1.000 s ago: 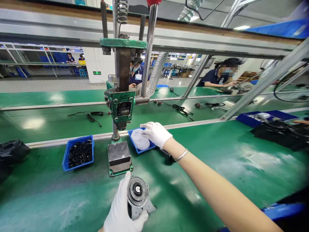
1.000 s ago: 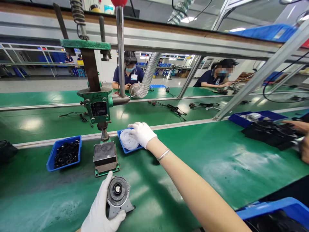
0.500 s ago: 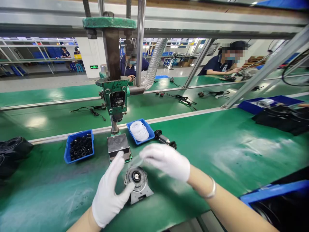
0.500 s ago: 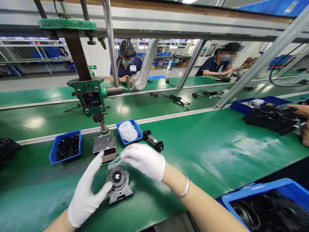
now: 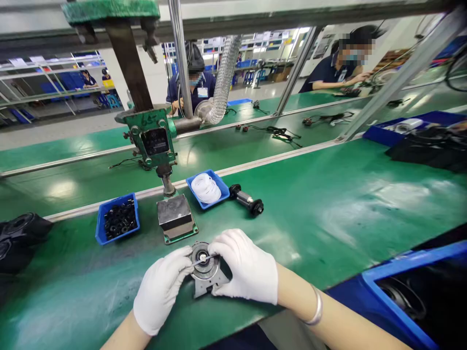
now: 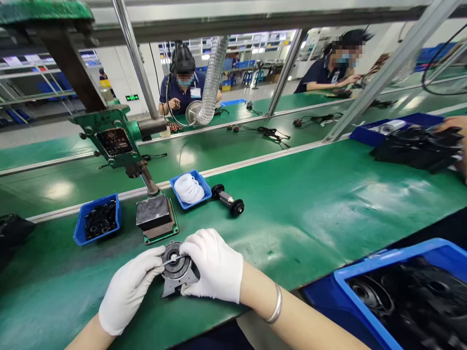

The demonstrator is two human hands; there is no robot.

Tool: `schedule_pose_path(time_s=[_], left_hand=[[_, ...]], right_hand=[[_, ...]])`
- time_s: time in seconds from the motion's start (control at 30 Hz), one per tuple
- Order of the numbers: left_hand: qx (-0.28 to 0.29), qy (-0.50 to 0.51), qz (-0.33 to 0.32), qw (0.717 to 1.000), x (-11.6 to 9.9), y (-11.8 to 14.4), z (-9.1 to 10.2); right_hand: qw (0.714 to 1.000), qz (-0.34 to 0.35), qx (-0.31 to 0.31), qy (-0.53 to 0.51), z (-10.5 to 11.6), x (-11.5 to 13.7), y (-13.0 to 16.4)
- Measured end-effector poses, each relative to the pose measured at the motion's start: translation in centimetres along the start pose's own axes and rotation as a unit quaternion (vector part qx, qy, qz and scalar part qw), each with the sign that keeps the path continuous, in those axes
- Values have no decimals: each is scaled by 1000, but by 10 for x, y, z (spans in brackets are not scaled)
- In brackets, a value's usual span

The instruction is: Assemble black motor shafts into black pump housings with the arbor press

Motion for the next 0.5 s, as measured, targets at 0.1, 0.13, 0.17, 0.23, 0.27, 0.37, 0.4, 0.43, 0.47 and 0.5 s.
schedule_pose_path(time_s=[0.1, 0.13, 0.17, 0.23, 0.27, 0.37, 0.4, 0.43, 0.47, 0.5], left_hand=[[28, 44, 28, 998, 0, 11, -10], [36, 51, 30, 998, 0, 14, -12], [42, 54, 27, 997, -1, 16, -13], [53, 57, 20, 997, -2, 17, -13], [61, 59, 22, 996, -1, 16, -13], [87, 70, 37, 993, 2, 12, -14], [93, 74, 46, 992, 2, 10, -14], [95, 79, 55, 991, 2, 9, -14], [95, 83, 66, 990, 2, 9, -14], [91, 85, 81, 989, 1, 9, -14]], right_hand=[[999, 16, -20, 44, -6, 4, 15], [998, 24, -21, 57, -8, 6, 18], [997, 32, -17, 70, -10, 8, 19], [996, 41, -10, 80, -11, 10, 18], [997, 38, -6, 70, -10, 9, 16], [1000, 5, 2, 10, -9, 3, 9], [1000, -4, 4, -1, -10, 1, 8], [1000, -8, 6, -3, -11, 0, 8], [1000, -7, 7, 1, -13, 0, 8], [1000, -3, 7, 7, -14, 1, 9]])
Point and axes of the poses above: each hand's wrist, its own y-axis away from the middle knuckle, its own z-axis out of the back of the hand, x = y × z, the point moved 10 cm from there along -y, towards the middle knuckle, and after that the axes turned 5 degrees about -z, right-handed, at the moved point
